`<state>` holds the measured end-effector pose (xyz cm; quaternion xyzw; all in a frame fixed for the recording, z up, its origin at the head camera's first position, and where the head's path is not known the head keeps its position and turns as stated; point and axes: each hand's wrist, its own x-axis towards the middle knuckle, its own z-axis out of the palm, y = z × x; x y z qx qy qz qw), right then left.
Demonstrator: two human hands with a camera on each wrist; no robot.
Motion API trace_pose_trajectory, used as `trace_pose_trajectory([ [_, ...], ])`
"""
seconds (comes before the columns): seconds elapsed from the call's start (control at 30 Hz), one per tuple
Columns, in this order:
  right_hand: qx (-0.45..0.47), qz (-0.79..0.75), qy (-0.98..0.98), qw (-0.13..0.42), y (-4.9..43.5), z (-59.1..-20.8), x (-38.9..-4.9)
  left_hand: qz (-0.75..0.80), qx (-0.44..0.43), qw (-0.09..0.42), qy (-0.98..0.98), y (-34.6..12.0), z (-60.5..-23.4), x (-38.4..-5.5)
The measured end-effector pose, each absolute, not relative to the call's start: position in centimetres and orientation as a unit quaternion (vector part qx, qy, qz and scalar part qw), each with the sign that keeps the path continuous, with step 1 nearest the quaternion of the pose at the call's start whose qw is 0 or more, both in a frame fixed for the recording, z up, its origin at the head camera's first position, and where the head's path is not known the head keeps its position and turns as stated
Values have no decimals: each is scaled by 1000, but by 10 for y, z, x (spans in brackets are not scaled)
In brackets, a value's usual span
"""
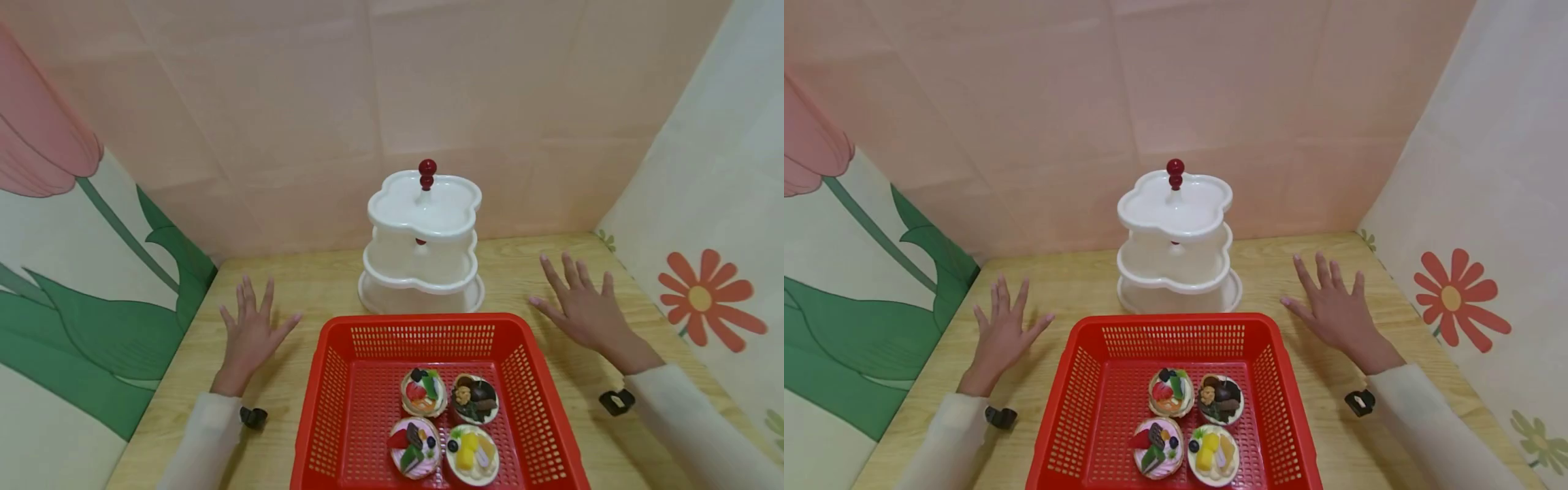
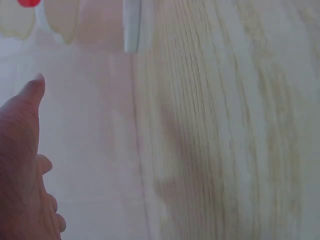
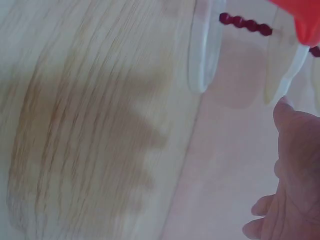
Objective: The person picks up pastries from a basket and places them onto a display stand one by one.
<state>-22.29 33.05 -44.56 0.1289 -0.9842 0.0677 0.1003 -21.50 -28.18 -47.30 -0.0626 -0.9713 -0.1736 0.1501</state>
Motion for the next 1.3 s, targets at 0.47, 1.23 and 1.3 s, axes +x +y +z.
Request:
trace_pose_trajectory([
  [0.47,192,160,-961,114,304,-410,-180,-269,-99,89,-954,-263,-453,-177],
  [1.23,258,180,-949,-18,241,-385,-117,-297,-146,43,-943,-221,-442,-114],
  [1.3,271,176,-946,-29,240,-388,-116,-296,-148,36,-943,-218,-440,-109],
])
